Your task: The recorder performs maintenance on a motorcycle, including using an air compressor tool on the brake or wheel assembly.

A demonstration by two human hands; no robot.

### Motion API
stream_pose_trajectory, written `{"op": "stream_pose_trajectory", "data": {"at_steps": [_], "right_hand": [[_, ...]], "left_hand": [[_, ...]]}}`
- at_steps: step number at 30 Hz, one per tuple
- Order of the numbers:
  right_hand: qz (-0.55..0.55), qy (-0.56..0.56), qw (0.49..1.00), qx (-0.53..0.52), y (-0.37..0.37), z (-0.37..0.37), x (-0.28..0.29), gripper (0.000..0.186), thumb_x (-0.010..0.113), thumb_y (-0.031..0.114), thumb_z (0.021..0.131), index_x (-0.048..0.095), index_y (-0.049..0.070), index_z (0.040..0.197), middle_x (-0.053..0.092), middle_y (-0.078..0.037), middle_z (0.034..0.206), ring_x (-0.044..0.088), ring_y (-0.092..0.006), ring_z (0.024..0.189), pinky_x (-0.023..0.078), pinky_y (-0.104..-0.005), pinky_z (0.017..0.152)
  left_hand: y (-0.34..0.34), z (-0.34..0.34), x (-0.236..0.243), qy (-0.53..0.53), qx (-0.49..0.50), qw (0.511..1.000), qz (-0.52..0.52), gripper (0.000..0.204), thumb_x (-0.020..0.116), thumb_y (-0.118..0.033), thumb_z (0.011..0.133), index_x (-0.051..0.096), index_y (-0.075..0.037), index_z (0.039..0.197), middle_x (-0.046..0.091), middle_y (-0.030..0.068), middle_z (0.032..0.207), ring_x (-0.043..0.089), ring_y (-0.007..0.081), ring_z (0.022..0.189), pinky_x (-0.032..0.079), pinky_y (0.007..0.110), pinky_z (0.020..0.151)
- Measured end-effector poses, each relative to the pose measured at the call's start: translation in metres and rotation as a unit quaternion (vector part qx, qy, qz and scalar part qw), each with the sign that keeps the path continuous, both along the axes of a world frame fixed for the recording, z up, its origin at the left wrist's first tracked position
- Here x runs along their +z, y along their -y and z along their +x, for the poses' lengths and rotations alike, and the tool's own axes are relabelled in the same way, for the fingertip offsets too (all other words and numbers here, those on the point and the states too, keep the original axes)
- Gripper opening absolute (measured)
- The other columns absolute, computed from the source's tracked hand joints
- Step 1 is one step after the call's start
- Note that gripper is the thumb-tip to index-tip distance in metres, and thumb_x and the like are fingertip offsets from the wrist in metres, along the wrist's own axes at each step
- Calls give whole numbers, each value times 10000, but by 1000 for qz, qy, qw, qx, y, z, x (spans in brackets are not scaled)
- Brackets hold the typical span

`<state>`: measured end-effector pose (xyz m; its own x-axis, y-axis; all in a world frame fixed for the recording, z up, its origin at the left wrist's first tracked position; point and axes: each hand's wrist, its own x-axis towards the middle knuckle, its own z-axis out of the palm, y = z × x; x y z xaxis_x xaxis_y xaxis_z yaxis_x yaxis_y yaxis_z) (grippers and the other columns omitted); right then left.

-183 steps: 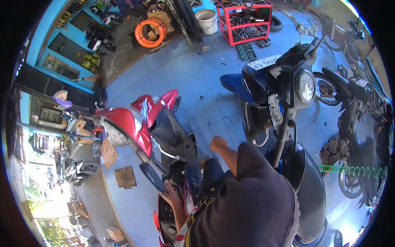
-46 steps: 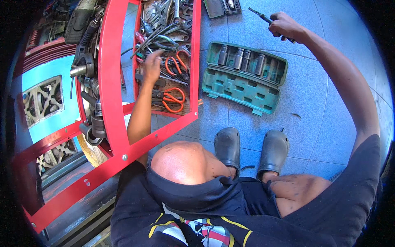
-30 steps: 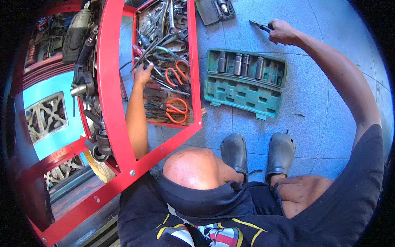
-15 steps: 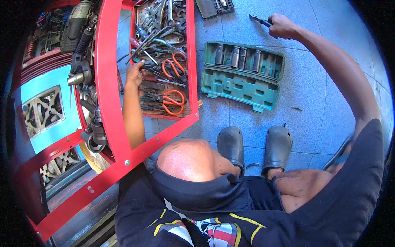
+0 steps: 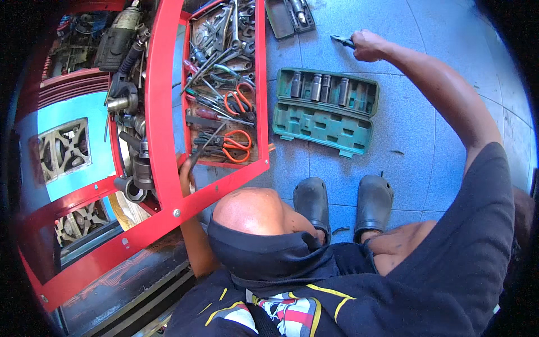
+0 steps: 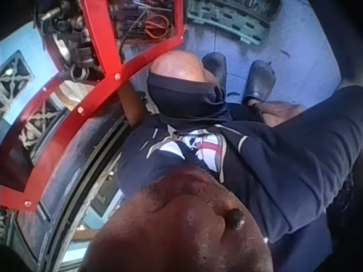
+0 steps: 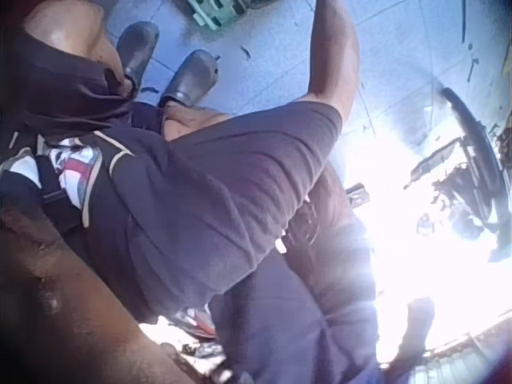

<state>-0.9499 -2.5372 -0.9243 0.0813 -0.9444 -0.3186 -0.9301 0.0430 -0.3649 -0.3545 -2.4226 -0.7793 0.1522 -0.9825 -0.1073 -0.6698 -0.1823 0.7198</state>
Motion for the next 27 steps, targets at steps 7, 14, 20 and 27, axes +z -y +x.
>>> {"op": "stream_pose_trajectory", "data": {"at_steps": [7, 14, 20, 27], "right_hand": [[-24, -17, 999, 25, -11, 16, 12, 274, 545, 100, 740, 580, -4, 991, 611, -272, 1002, 599, -439, 947, 503, -484, 816], [-38, -44, 998, 20, 1, 48, 21, 370, 545, 131, 781, 501, 29, 1135, 536, -290, 1110, 584, -457, 994, 500, -508, 838], [-3, -28, 999, 47, -9, 77, 40, 392, 542, 170, 799, 497, 16, 1156, 520, -281, 1146, 569, -453, 1030, 476, -499, 883], [-9, -25, 997, 76, -38, 93, 57, 379, 581, 179, 777, 553, 27, 1122, 555, -274, 1114, 612, -434, 959, 517, -476, 815]], "left_hand": [[-152, 18, 80, 65, 272, 897, -343, 286, 648, -244, 894, 582, 4, 1021, 600, 54, 874, 496, 96, 579, 404, 229, 499], [-177, -104, 167, -89, 17, 842, -532, 433, 603, -414, 903, 470, -33, 1063, 559, 162, 873, 586, 222, 609, 521, 323, 581], [-160, -195, 199, 52, -271, 922, -272, 777, 826, -506, 625, 535, 12, 1126, 605, 77, 746, 601, 193, 600, 488, 282, 587], [-105, -238, 185, -7, -195, 957, -217, 483, 777, -405, 769, 564, -26, 981, 552, 64, 709, 550, 188, 603, 453, 307, 564]]}}
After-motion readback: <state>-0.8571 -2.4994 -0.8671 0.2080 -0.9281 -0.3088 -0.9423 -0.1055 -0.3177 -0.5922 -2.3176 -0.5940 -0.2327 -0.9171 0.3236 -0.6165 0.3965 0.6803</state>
